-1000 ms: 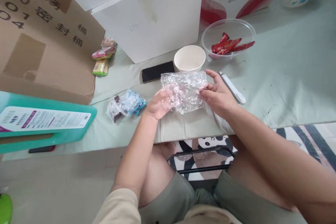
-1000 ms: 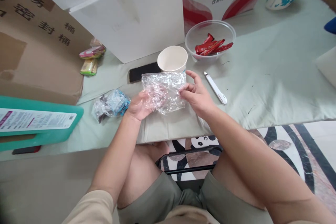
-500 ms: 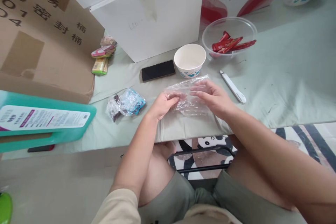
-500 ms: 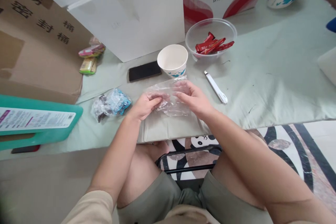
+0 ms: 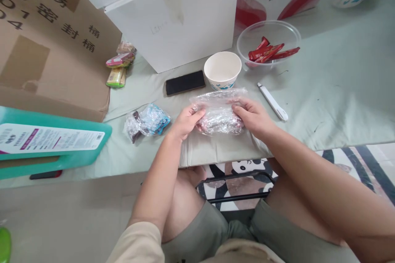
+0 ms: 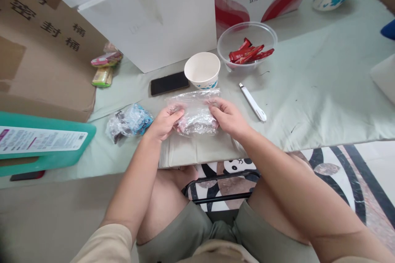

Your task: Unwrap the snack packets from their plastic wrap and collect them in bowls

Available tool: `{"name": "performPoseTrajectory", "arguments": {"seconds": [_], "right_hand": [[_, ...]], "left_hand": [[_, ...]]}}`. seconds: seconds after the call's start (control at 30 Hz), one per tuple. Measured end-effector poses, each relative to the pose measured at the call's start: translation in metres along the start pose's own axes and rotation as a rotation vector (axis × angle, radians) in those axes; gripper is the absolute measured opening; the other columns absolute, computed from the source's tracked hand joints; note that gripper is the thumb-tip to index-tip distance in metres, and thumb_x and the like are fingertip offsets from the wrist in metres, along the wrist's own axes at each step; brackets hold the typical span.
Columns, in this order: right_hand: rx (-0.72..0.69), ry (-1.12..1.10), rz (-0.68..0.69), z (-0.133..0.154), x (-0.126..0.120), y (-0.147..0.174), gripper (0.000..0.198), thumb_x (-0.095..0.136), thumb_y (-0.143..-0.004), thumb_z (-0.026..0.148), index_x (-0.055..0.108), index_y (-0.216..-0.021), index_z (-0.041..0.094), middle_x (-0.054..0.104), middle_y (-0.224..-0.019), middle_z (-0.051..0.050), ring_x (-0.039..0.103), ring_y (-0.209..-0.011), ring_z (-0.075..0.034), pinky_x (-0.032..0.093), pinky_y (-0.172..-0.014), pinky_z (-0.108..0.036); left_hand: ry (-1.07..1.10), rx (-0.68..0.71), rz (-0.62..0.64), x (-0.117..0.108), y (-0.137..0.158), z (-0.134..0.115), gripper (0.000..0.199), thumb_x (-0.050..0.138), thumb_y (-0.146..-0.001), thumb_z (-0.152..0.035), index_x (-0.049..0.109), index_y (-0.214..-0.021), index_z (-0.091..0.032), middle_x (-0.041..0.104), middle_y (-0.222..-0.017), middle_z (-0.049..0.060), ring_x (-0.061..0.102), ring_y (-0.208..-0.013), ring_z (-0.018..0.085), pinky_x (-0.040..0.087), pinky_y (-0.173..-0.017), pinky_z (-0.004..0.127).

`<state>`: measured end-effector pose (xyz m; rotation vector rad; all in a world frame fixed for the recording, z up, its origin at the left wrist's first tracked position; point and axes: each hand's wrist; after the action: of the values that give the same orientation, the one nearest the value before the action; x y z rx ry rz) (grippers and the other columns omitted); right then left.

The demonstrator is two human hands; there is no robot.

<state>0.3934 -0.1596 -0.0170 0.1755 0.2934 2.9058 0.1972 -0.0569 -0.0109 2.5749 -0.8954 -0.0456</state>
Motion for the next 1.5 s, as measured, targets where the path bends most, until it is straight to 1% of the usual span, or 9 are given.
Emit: {"name": "performPoseTrajectory", "arguments": {"seconds": [0.17,0.33,0.57,0.83,0.93,1.07,1.17,1.3,1.5], "right_hand": [[-0.091,-0.186,-0.022,-0.005,0.001,-0.002,0.031,0.062,-0.087,0.039,0.064,-0.115,0.027,0.047,-0.058,0.008,0.043,-0.048,-0.011,0.038,-0.047,-0.024],[-0.125,-0.272,-0.017,-0.002,-0.001,-0.002,0.012,0.062,-0.079,0.035,0.064,-0.085,0.025,0.054,-0.067,0.003,0.051,-0.057,-0.012,0.045,-0.054,-0.026],[-0.158,0.037,-0.115,-0.003,-0.007,0.000,0.027,0.056,-0.085,0.043,0.062,-0.071,0.021,0.062,-0.080,-0.003,0.055,-0.075,-0.016,0.046,-0.066,-0.030],[-0.138,0.034,-0.347,-0.005,-0.015,-0.008,0.039,0.070,-0.074,0.028,0.057,-0.111,0.027,0.062,-0.105,-0.002,0.055,-0.074,-0.013,0.047,-0.064,-0.028],[-0.158,0.001,-0.231,0.002,-0.020,-0.005,0.025,0.064,-0.082,0.037,0.063,-0.103,0.025,0.067,-0.110,-0.005,0.063,-0.094,-0.018,0.051,-0.077,-0.030],[0.066,0.141,0.226,0.009,-0.016,0.003,0.028,0.073,-0.075,0.041,0.070,-0.094,0.021,0.072,-0.090,-0.004,0.065,-0.080,-0.019,0.051,-0.067,-0.030],[0.157,0.311,0.374,0.010,-0.009,0.006,0.015,0.068,-0.076,0.033,0.067,-0.074,0.019,0.064,-0.064,0.000,0.055,-0.059,-0.015,0.042,-0.054,-0.026],[0.141,0.380,0.268,0.008,-0.003,0.006,0.014,0.058,-0.078,0.030,0.063,-0.071,0.020,0.059,-0.059,0.002,0.048,-0.054,-0.013,0.036,-0.053,-0.027],[-0.070,0.173,0.364,0.007,0.000,0.007,0.017,0.061,-0.082,0.036,0.062,-0.078,0.019,0.059,-0.070,0.001,0.051,-0.065,-0.013,0.041,-0.064,-0.028]], "left_hand": [[0.277,0.030,-0.008,0.002,0.002,-0.006,0.031,0.085,-0.063,-0.026,0.066,-0.087,-0.020,0.053,-0.051,-0.010,0.050,-0.037,0.007,0.041,-0.035,0.016],[0.354,0.101,-0.014,-0.001,-0.002,-0.011,0.014,0.077,-0.066,-0.023,0.065,-0.071,-0.018,0.061,-0.059,-0.004,0.059,-0.049,0.008,0.052,-0.047,0.019],[0.218,0.129,-0.041,0.000,-0.007,-0.003,0.027,0.077,-0.066,-0.040,0.066,-0.071,-0.016,0.062,-0.075,0.000,0.058,-0.062,0.010,0.053,-0.055,0.023],[-0.117,0.336,-0.130,-0.002,-0.013,0.008,0.031,0.068,-0.058,-0.010,0.070,-0.088,-0.019,0.062,-0.105,0.002,0.058,-0.085,0.011,0.047,-0.070,0.020],[-0.142,0.333,-0.013,-0.003,-0.010,0.005,0.029,0.063,-0.058,-0.009,0.073,-0.083,-0.019,0.063,-0.103,0.003,0.060,-0.090,0.014,0.048,-0.075,0.023],[-0.272,0.375,0.054,0.001,-0.012,0.005,0.035,0.056,-0.061,-0.008,0.075,-0.088,-0.019,0.067,-0.107,0.006,0.063,-0.102,0.019,0.052,-0.087,0.030],[-0.449,0.487,-0.169,0.005,-0.011,0.004,0.044,0.054,-0.063,-0.005,0.074,-0.100,-0.020,0.064,-0.122,0.008,0.060,-0.119,0.023,0.050,-0.101,0.037],[-0.700,0.726,-0.642,0.020,0.005,-0.003,0.035,0.058,-0.075,-0.010,0.071,-0.106,-0.020,0.060,-0.133,0.011,0.050,-0.137,0.029,0.037,-0.118,0.048],[-0.592,0.593,-0.069,0.041,0.014,0.003,0.038,0.065,-0.084,-0.028,0.067,-0.121,-0.019,0.068,-0.132,0.011,0.062,-0.125,0.028,0.044,-0.113,0.044]]}}
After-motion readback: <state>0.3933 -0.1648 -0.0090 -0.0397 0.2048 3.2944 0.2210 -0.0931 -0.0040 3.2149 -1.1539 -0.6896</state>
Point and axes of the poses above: each hand's wrist, its own y-axis away from the middle knuckle, its own x-axis out of the palm, z = x × y
